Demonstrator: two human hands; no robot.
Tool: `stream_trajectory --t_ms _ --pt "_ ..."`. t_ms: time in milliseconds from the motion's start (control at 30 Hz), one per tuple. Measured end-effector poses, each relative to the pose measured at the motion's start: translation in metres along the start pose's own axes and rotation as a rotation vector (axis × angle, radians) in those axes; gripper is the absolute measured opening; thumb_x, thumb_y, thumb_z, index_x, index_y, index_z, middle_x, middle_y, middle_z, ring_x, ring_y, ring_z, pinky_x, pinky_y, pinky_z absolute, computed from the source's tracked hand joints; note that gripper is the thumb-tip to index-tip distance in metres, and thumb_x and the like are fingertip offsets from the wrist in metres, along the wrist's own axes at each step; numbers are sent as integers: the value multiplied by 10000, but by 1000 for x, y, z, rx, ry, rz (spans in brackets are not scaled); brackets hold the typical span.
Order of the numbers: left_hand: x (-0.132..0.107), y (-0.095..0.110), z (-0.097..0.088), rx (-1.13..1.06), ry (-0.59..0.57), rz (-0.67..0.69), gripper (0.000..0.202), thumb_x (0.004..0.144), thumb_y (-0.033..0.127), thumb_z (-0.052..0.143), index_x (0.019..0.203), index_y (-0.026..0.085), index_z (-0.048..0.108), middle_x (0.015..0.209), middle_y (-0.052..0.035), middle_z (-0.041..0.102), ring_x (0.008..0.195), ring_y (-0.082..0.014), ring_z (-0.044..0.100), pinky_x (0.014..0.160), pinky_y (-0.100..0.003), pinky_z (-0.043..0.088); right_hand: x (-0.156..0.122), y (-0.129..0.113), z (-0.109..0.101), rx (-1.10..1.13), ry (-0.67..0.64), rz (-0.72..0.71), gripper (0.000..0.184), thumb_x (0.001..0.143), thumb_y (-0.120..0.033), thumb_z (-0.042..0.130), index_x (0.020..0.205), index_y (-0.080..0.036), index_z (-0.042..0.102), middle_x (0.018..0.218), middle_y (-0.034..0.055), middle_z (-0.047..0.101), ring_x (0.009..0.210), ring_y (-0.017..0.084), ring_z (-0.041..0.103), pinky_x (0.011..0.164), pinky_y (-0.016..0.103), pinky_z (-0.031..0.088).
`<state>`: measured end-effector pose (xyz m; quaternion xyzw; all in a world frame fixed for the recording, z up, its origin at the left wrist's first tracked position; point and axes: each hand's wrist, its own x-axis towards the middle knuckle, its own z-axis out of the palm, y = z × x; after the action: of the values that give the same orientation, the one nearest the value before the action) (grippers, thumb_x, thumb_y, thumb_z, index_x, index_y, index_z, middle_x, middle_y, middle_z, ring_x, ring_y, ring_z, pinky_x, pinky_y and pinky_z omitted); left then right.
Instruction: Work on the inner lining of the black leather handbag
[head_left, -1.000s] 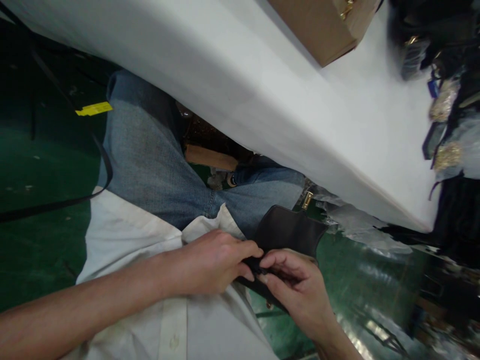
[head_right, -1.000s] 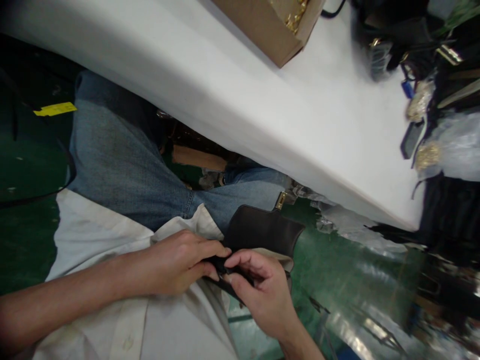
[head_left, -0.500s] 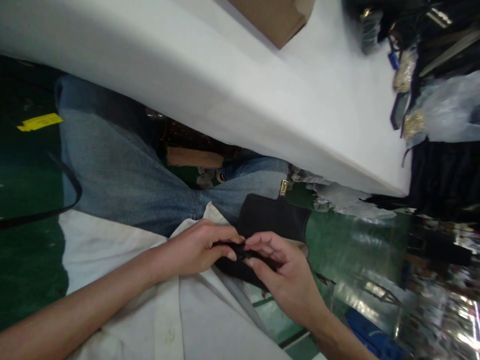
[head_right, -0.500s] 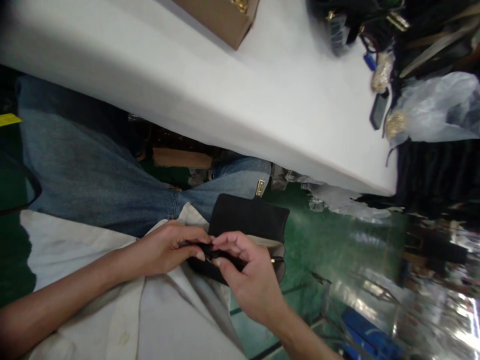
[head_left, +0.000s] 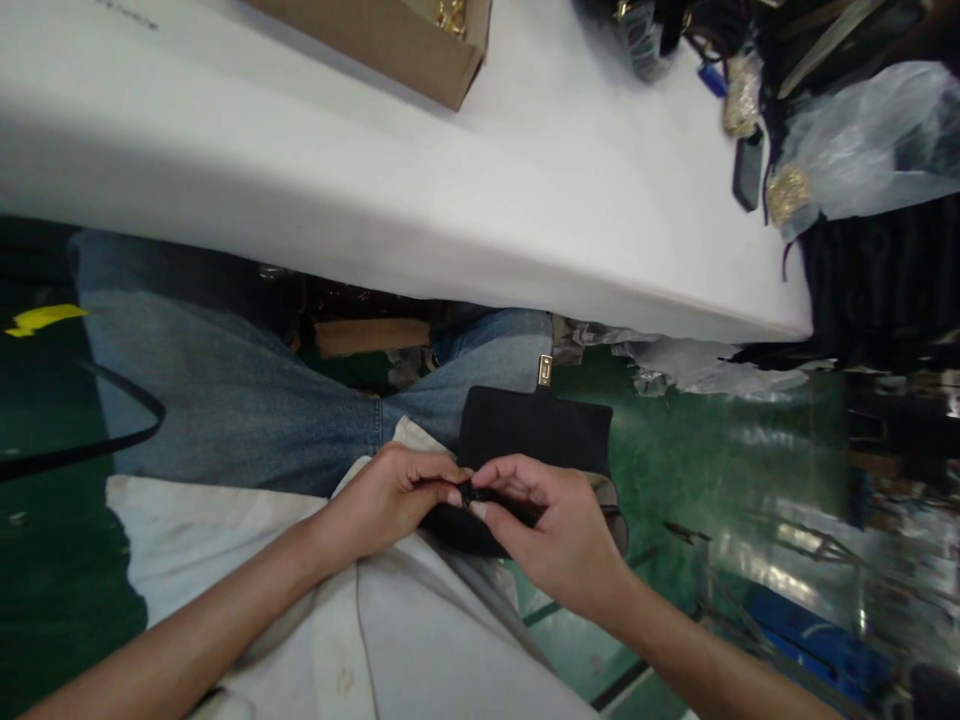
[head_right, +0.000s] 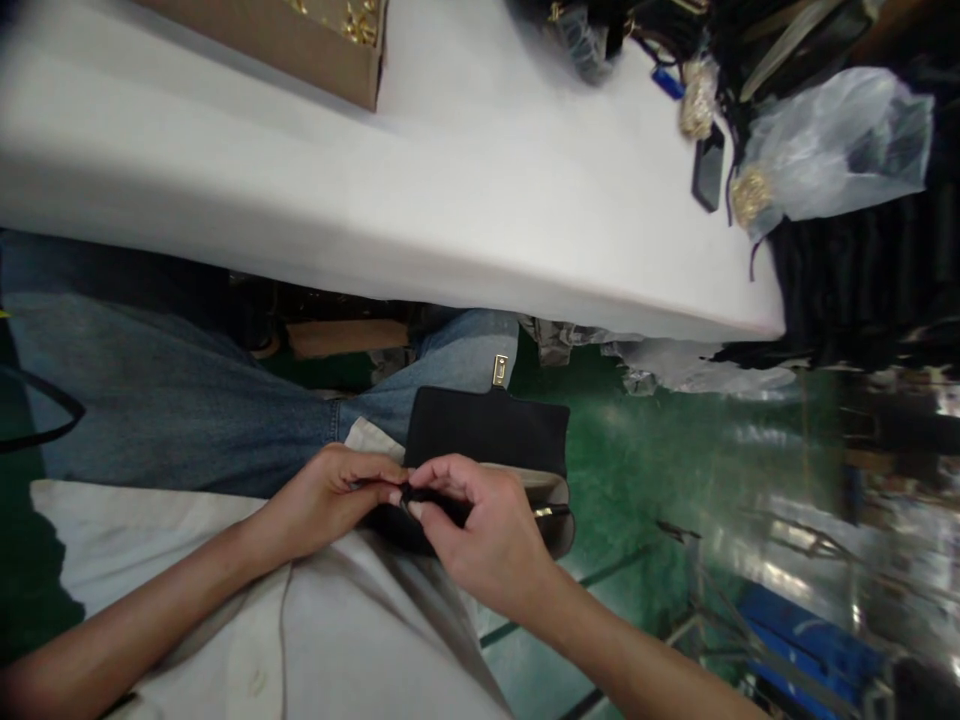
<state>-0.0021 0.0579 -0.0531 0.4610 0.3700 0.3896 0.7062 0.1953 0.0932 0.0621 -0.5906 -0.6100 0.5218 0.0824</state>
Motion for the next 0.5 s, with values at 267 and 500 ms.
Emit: stream_trajectory --t_ms 267,500 --pt "-3 23 16 149 24 -75 342 1022 114 606 1272 225 811 1203 -28 833 1039 -200 780 959 -304 591 12 1 2 -76 42 -43 189 827 -160 720 1003 -202 775 929 26 840 847 198 828 822 312 680" --pt "-19 32 24 566 272 185 611 1021 55 563 1599 254 555 1601 -140 573 1448 -272 609 1204 -495 573 17 -6 -5 137 -68 40 196 841 -175 740 1037 -183 751 996 47 835 937 197 816 902 335 661"
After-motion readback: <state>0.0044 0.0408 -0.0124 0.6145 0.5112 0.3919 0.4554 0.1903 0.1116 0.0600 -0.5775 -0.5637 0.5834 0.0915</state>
